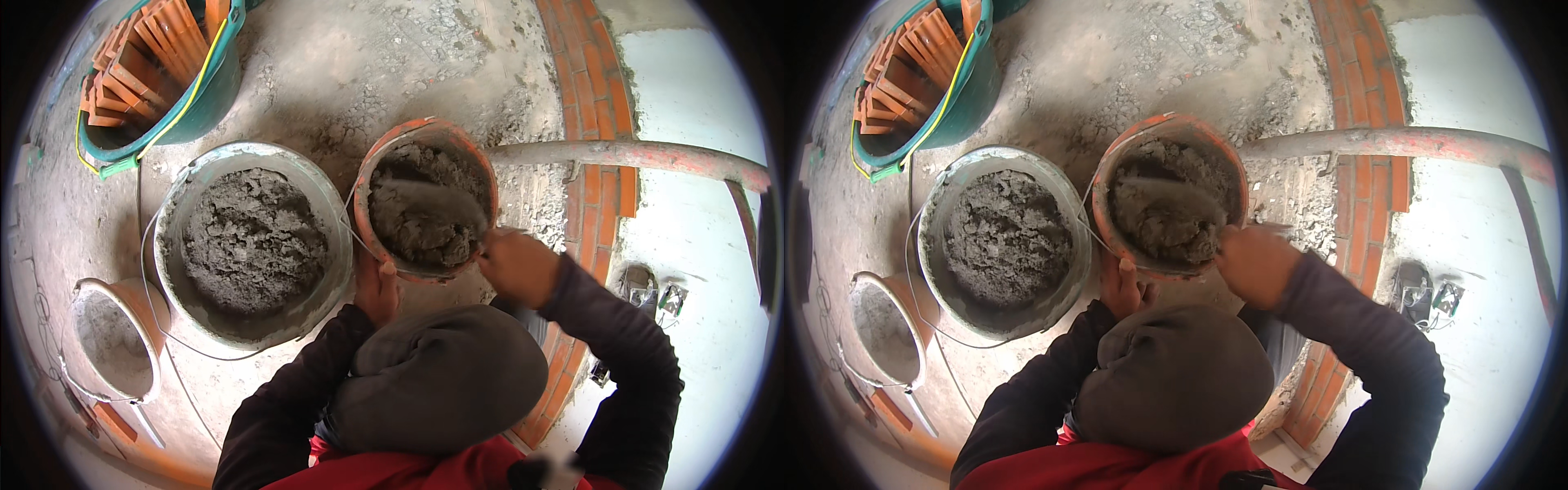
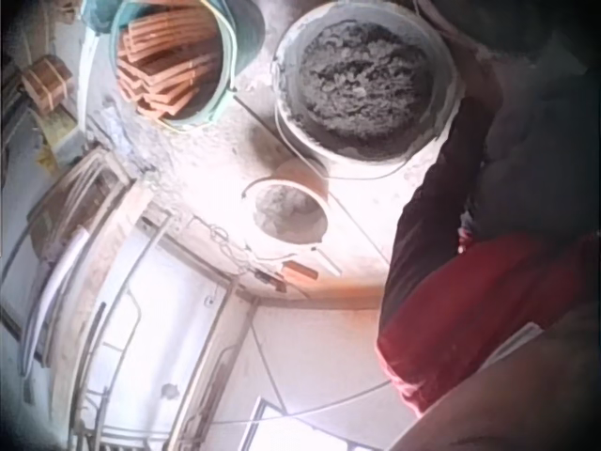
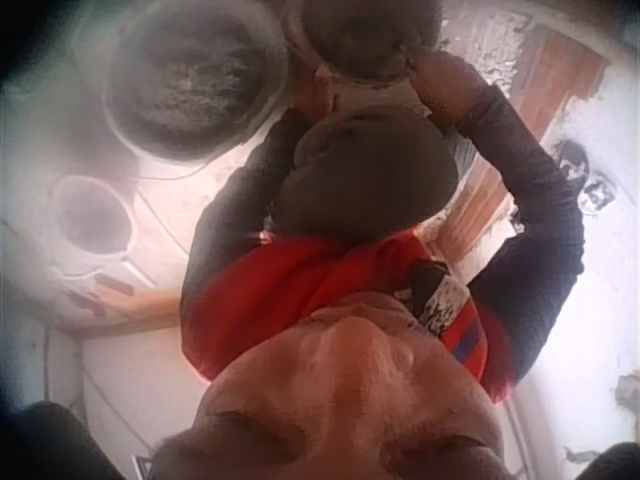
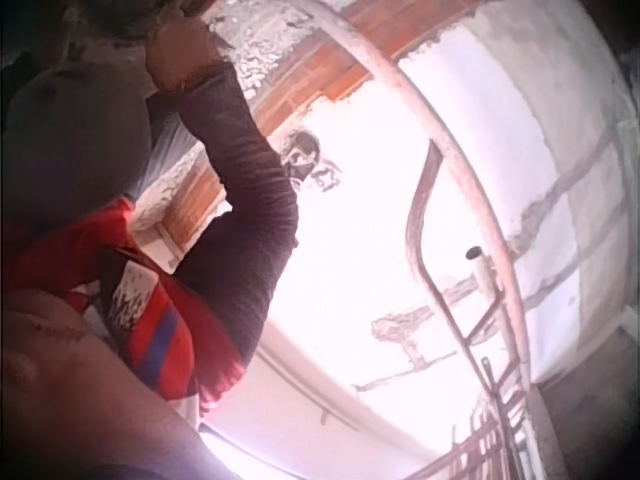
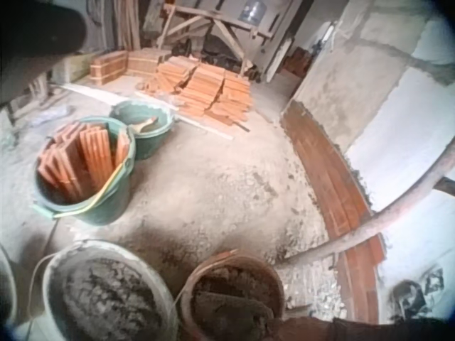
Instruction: The person prepares mortar in a bucket with a trowel, picks up a decorative brick tile, applies mortar to the back of it, and then presses it onto a wall, securing it with a hammer.
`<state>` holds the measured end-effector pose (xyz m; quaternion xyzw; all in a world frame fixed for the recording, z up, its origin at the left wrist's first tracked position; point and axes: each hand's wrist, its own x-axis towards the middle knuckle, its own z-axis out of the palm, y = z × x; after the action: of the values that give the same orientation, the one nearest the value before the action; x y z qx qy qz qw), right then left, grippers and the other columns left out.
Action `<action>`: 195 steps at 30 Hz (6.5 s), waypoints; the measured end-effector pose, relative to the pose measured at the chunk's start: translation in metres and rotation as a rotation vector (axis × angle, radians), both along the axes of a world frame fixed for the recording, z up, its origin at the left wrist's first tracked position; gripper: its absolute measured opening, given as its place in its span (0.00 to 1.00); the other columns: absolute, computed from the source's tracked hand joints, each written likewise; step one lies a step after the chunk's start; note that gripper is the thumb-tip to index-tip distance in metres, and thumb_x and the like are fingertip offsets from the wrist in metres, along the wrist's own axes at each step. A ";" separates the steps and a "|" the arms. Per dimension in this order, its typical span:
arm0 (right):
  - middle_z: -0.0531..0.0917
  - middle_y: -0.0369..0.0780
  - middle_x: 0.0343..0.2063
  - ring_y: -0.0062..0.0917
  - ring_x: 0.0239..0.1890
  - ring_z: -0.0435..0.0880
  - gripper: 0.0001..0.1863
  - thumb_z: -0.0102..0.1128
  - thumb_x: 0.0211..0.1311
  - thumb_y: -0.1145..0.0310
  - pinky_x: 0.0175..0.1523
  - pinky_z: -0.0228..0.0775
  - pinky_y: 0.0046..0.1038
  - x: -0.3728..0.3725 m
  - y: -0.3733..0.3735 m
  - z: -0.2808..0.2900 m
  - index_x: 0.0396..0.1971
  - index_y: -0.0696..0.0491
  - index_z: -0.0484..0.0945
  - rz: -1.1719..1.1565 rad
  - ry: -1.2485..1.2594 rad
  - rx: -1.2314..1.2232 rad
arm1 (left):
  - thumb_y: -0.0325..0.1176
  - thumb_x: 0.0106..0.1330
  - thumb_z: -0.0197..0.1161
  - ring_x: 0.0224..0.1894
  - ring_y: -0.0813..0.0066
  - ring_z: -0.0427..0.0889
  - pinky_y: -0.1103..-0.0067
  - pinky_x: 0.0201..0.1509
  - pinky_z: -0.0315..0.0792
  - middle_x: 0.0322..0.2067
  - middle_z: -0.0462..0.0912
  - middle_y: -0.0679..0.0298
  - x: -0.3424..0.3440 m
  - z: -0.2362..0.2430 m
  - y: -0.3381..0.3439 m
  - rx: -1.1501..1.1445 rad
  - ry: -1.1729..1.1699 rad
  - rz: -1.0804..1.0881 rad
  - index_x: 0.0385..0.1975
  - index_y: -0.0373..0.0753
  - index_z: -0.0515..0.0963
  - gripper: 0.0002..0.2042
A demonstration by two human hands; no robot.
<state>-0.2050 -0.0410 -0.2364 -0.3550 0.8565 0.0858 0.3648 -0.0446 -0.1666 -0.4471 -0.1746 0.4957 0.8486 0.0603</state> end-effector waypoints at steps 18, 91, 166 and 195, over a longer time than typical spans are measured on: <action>0.80 0.52 0.23 0.49 0.31 0.82 0.14 0.54 0.65 0.61 0.37 0.74 0.46 -0.042 0.017 0.026 0.35 0.59 0.74 0.026 -0.022 0.113 | 0.62 0.70 0.45 0.26 0.86 0.69 0.86 0.21 0.65 0.43 0.70 0.68 0.004 -0.013 -0.002 -0.053 -0.006 0.006 0.67 0.49 0.49 0.33; 0.82 0.44 0.23 0.37 0.27 0.85 0.14 0.54 0.67 0.59 0.34 0.77 0.38 -0.030 -0.008 0.060 0.36 0.57 0.76 0.191 0.430 0.196 | 0.54 0.71 0.50 0.25 0.84 0.67 0.83 0.22 0.64 0.45 0.65 0.64 0.005 -0.042 0.001 -0.660 0.250 0.108 0.63 0.39 0.53 0.31; 0.81 0.52 0.24 0.47 0.29 0.83 0.10 0.48 0.66 0.69 0.36 0.76 0.44 0.003 0.012 -0.019 0.37 0.62 0.71 -0.065 0.168 0.093 | 0.65 0.67 0.49 0.19 0.86 0.67 0.86 0.15 0.60 0.41 0.70 0.66 -0.001 -0.016 0.006 -0.065 0.044 0.121 0.65 0.45 0.51 0.37; 0.74 0.37 0.13 0.21 0.15 0.75 0.05 0.58 0.51 0.72 0.22 0.68 0.27 -0.081 0.022 0.016 0.23 0.58 0.75 -0.468 -0.608 0.469 | 0.36 0.64 0.58 0.42 0.61 0.73 0.68 0.39 0.71 0.49 0.65 0.53 0.002 -0.033 -0.004 -0.583 0.246 -0.013 0.58 0.35 0.57 0.26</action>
<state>-0.2861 -0.0195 -0.2209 -0.0686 0.7248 0.0847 0.6803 -0.0424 -0.1704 -0.4806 -0.0776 0.7226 0.6852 -0.0472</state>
